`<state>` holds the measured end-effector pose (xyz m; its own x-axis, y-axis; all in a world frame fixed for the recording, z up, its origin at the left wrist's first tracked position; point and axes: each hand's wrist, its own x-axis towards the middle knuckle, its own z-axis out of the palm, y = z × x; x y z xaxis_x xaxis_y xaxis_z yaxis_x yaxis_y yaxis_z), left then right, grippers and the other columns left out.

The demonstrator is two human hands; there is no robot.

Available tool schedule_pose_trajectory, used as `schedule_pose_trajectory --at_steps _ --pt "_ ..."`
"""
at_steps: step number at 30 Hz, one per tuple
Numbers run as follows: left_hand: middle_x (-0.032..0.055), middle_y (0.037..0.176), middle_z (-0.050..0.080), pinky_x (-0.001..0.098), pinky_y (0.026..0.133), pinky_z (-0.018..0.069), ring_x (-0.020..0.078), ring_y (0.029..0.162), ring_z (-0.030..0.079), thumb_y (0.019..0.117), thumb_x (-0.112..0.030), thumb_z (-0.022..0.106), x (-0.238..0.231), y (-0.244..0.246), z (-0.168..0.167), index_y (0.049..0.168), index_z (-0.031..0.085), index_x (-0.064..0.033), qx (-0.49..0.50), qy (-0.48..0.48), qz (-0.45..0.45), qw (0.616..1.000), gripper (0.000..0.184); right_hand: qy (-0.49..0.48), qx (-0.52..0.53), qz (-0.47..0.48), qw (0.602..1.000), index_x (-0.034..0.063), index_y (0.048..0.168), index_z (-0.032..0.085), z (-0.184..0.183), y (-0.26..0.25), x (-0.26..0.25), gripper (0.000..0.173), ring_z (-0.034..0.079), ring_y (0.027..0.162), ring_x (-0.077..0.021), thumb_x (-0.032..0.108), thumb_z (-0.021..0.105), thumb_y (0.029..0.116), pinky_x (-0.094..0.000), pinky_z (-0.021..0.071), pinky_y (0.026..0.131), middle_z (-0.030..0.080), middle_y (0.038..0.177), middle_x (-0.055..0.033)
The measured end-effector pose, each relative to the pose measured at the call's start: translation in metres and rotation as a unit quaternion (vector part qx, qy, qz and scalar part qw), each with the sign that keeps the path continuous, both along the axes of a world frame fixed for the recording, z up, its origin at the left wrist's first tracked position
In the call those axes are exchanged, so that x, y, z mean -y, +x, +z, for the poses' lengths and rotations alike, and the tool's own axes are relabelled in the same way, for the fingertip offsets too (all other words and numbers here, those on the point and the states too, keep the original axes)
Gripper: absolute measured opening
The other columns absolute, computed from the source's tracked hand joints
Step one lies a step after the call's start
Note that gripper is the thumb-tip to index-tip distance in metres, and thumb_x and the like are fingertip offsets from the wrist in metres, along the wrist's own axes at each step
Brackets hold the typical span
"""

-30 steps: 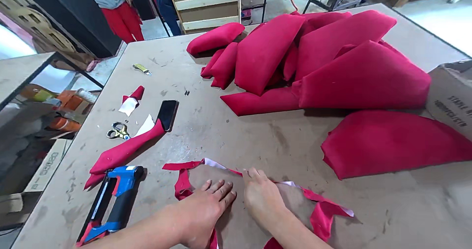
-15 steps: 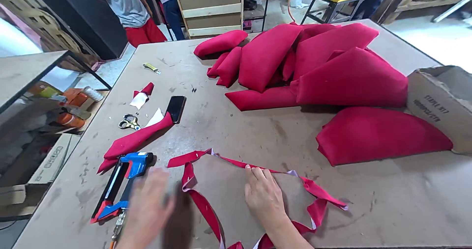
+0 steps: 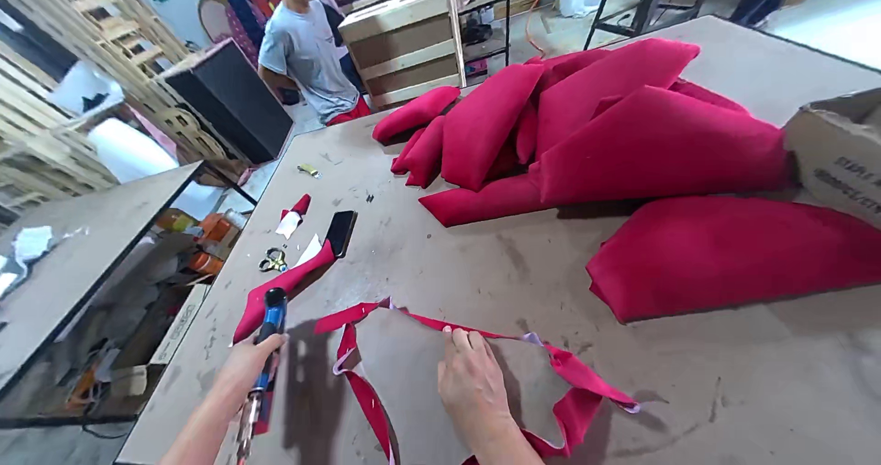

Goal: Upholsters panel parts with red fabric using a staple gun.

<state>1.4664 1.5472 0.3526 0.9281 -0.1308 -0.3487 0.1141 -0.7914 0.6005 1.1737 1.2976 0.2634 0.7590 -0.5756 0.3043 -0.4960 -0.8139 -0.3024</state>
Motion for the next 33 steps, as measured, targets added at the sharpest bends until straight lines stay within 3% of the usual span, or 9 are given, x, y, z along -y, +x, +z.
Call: schedule_pose_trajectory --at_steps 2,5,7,10,21,24,27,30,33 --pt "0.0107 0.073 0.066 0.0368 0.055 0.0586 0.0204 0.058 0.065 0.1004 -0.031 0.06 0.034 -0.048 0.042 0.122 0.06 -0.001 -0.076 -0.117 -0.036 0.99 0.037 0.004 0.0 0.005 1.0 0.0091 0.121 0.075 -0.001 0.0 0.0 0.038 0.068 0.106 -0.0236 0.02 0.056 0.0905 -0.0382 0.0554 0.095 0.072 0.113 -0.0047" --pt "0.0073 0.073 0.067 0.0369 0.059 0.0603 0.0194 0.06 0.067 0.0915 -0.033 0.061 0.098 -0.115 0.073 0.111 0.063 -0.0027 -0.149 -0.138 -0.186 0.961 0.036 -0.002 0.009 0.02 1.0 0.0063 0.119 0.076 0.0 -0.001 0.0 0.037 0.069 0.104 -0.0252 0.019 0.057 0.0901 -0.0402 0.0555 0.095 0.073 0.113 -0.0069" --pt "0.0064 0.075 0.068 0.0369 0.061 0.0611 0.0191 0.062 0.068 0.0934 -0.037 0.061 0.13 -0.143 0.068 0.111 0.064 -0.004 -0.194 -0.132 -0.248 0.94 0.037 0.0 0.008 0.024 1.0 0.0068 0.117 0.077 0.002 -0.002 0.0 0.034 0.068 0.105 -0.0249 0.019 0.059 0.0899 -0.0398 0.0554 0.095 0.073 0.114 -0.0064" --pt "0.0075 0.075 0.068 0.0373 0.06 0.0617 0.0201 0.062 0.069 0.0972 -0.036 0.059 0.151 -0.164 0.053 0.109 0.062 -0.004 -0.236 -0.116 -0.271 0.926 0.034 0.009 0.024 0.021 0.999 0.0094 0.114 0.078 -0.002 -0.004 0.0 0.032 0.067 0.104 -0.0226 0.019 0.061 0.0888 -0.0368 0.0549 0.095 0.072 0.11 -0.0041" --pt "0.0065 0.073 0.07 0.0379 0.06 0.0632 0.0208 0.061 0.071 0.0984 -0.04 0.057 0.152 -0.18 0.054 0.107 0.062 -0.0069 -0.239 -0.063 -0.294 0.923 0.034 -0.017 0.021 -0.005 1.0 0.0094 0.108 0.08 -0.003 -0.001 -0.002 0.029 0.07 0.102 -0.0217 0.022 0.06 0.0911 -0.0347 0.0569 0.092 0.075 0.108 -0.0049" --pt "0.007 0.074 0.069 0.0389 0.061 0.063 0.0213 0.061 0.07 0.0969 -0.04 0.059 0.134 -0.175 0.06 0.111 0.063 -0.0055 -0.232 -0.093 -0.267 0.931 0.038 -0.006 0.027 -0.002 1.0 0.0116 0.111 0.079 0.0 -0.003 -0.003 0.03 0.07 0.102 -0.0208 0.019 0.061 0.0882 -0.0345 0.0567 0.093 0.075 0.107 -0.0029" --pt "0.0077 0.075 0.069 0.0421 0.06 0.0631 0.0227 0.062 0.07 0.0948 -0.045 0.06 0.083 -0.156 0.062 0.112 0.062 -0.0041 -0.133 -0.11 -0.209 0.963 0.045 0.034 0.039 0.011 0.999 0.0109 0.115 0.079 0.004 -0.004 0.0 0.035 0.069 0.105 -0.023 0.02 0.06 0.087 -0.0376 0.0574 0.092 0.074 0.108 -0.0051" --pt "0.008 0.079 0.07 0.0501 0.068 0.0593 0.0251 0.071 0.07 0.096 -0.052 0.054 0.027 -0.114 0.039 0.111 0.067 -0.0076 0.029 0.101 -0.201 0.974 0.049 0.082 0.049 0.022 0.995 0.0156 0.113 0.08 0.008 -0.009 0.01 0.031 0.069 0.107 -0.0206 0.021 0.061 0.0892 -0.0368 0.0599 0.087 0.074 0.109 -0.0022" --pt "0.0221 0.112 0.071 0.0635 0.09 0.0539 0.0394 0.104 0.07 0.0986 -0.05 0.058 -0.012 -0.088 -0.011 0.138 0.058 -0.0067 0.114 0.243 -0.179 0.946 0.059 0.161 0.021 0.057 0.985 0.0215 0.12 0.078 0.017 -0.028 0.026 0.033 0.066 0.117 -0.0177 0.02 0.055 0.0956 -0.04 0.0579 0.096 0.072 0.123 0.0017"
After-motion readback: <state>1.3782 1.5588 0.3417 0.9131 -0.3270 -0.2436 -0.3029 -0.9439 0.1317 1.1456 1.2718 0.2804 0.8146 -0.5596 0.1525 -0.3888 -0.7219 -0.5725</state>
